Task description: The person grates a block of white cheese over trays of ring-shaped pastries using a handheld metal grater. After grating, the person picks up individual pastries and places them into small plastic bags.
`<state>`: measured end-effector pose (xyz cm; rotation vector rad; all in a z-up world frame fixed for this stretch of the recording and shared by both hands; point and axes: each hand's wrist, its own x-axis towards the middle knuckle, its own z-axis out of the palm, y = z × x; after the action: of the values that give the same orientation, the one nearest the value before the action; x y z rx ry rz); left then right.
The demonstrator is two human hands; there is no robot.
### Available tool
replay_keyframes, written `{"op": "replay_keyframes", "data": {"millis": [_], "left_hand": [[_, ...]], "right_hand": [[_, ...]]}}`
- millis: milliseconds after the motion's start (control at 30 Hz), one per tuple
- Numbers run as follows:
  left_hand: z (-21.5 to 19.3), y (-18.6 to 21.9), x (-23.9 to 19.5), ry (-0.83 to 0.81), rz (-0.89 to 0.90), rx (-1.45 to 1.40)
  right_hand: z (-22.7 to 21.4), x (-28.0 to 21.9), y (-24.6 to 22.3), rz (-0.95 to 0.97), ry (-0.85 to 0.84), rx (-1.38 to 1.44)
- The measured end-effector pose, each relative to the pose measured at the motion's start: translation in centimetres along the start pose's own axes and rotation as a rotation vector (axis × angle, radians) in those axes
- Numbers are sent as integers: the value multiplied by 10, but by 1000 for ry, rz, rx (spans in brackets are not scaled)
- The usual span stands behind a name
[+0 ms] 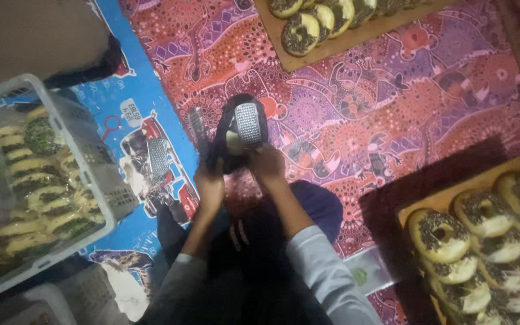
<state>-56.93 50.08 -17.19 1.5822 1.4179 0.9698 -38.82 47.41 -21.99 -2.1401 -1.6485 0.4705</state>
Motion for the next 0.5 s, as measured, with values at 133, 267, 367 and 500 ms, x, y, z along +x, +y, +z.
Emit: {"op": "replay_keyframes", "data": {"millis": [133, 267, 367, 500], "left_hand": [[-1, -11, -29, 40, 137, -34], [5, -31, -24, -79, 13, 142], [-3, -42, -20, -89, -71, 54], [-4, -23, -19, -153, -125, -181]], "right_hand": [[-17, -19, 1, 540, 60, 250], [-11, -10, 0, 402, -126, 221], [-23, -15, 10, 376, -101, 375], [-95, -59, 37, 457, -235, 1318]]}}
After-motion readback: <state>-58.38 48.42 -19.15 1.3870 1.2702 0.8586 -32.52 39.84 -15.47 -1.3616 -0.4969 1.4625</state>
